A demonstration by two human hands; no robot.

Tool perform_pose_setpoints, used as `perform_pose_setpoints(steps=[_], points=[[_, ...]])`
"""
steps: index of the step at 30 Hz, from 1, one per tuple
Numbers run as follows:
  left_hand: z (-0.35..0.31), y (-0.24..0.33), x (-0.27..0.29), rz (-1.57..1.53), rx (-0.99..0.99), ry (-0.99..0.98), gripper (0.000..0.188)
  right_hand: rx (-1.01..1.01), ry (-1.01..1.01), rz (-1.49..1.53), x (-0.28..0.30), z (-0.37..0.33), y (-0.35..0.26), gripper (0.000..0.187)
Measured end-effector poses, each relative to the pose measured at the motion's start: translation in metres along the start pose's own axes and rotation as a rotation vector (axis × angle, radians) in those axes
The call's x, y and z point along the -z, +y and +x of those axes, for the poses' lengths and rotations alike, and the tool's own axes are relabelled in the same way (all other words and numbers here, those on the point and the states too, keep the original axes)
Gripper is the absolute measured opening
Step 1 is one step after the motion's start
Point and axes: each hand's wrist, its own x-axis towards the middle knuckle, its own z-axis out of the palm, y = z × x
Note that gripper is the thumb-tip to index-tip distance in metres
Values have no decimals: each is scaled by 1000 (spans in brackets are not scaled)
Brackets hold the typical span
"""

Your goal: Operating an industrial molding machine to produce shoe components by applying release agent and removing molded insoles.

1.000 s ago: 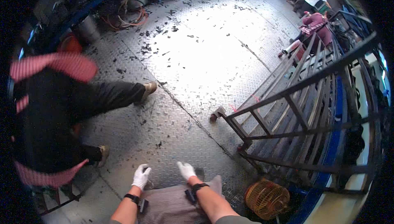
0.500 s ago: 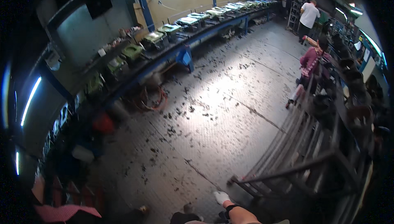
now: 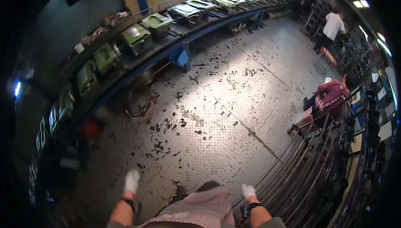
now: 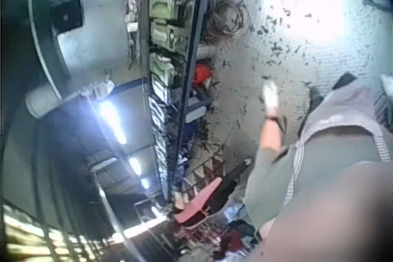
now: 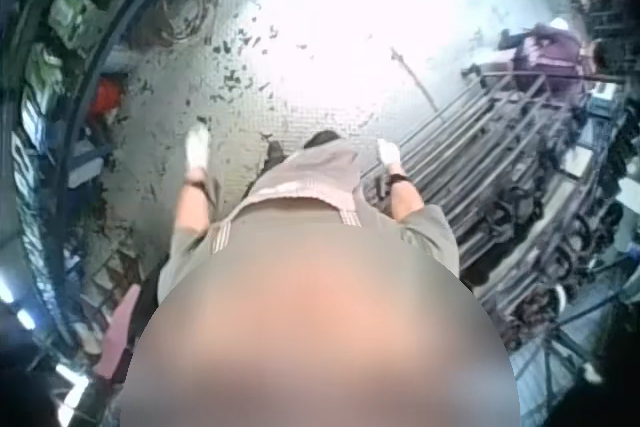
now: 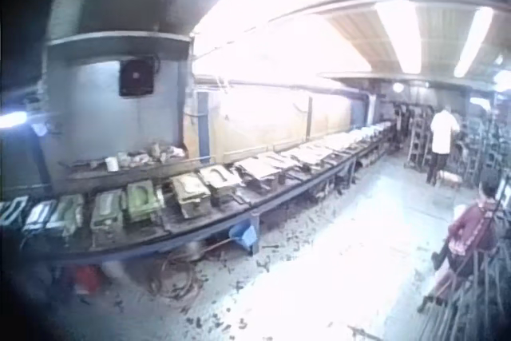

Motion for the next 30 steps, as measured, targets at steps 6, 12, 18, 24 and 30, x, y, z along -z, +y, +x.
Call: perform_pose_setpoints(steps=[6,12,18,24,30], points=[[276,319,33,-260,-345,122,16,-206,-62,-366,138,69,-13,50],[354,291,-149,1043,-943,-383,16,155,-47,-124,205,269,-170,44],[480,433,-317,1006,-831,-908,20,205,-118,65,364,398,-439,52],[662,627,-420,1094,-509,-732,46,49,96,-1,450,557,-440,45],[830,1114,-568,272,-687,-322,35,306,-37,-581,476,854,-336,46]])
